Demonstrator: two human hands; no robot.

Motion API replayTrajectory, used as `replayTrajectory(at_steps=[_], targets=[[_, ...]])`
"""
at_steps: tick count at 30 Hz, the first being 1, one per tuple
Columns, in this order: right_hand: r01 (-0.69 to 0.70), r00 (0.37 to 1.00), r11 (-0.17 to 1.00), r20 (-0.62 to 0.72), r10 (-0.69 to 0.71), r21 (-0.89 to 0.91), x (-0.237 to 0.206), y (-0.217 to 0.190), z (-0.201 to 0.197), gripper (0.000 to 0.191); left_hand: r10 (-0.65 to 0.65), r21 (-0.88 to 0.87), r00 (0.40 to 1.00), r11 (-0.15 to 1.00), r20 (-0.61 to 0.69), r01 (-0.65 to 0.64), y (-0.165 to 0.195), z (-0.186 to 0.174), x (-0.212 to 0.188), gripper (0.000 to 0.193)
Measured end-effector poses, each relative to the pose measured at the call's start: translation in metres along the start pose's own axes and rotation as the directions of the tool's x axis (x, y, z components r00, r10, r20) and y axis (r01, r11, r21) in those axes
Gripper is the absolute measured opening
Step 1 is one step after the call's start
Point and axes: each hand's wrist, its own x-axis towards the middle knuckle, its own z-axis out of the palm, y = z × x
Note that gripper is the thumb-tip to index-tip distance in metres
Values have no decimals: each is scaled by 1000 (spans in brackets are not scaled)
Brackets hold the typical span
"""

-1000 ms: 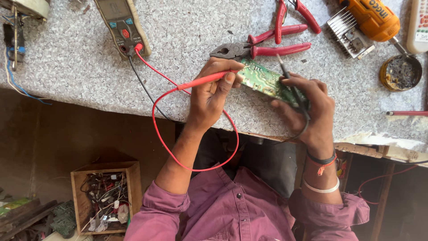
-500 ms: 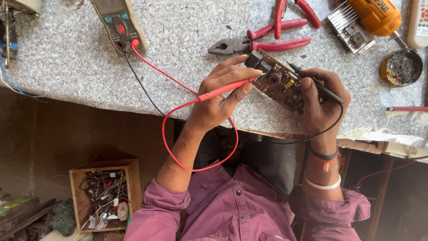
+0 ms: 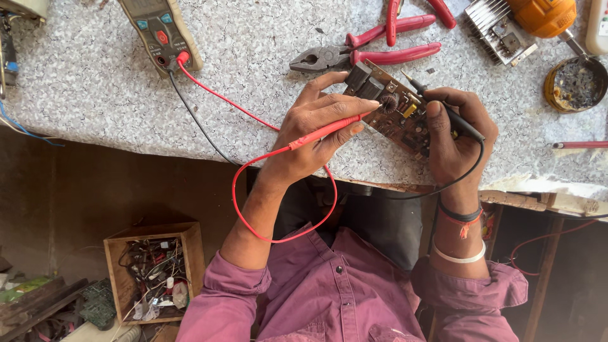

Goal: The person uses pliers to remove a component from a green circuit board, then uses a soldering iron to rework a solder joint. They flip the board over and use a multimeter to test continuity across several points on the board.

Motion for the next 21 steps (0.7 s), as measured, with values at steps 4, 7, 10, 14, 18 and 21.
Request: replayTrajectory(at_steps=[4,7,10,14,18,21], targets=[[23,1000,1000,2,-23,12,-1,3,0,16,21,12,1000,1000,-2,-21,1,1,1,29],[45,999,999,5,-45,16,-2,5,0,16,23,23,1000,999,8,-23,1,2,2,29],[33,999,999,5,-33,28,-2,6,0,16,26,27,1000,999,7,-26,1,3,2,29],[-20,1000,999,4,20,27,1,5,0,18,8,5,1000,1000,-6,-8,-1,2,1,29],[-94,995,980,27,91,176,7,1,-5,18,-17,-41,1000,999,4,17,-2,2,1,28],[-98,994,957,74,81,272,13,-2,-7,18,-42,-14,998,999,45,43,-1,2,1,29]])
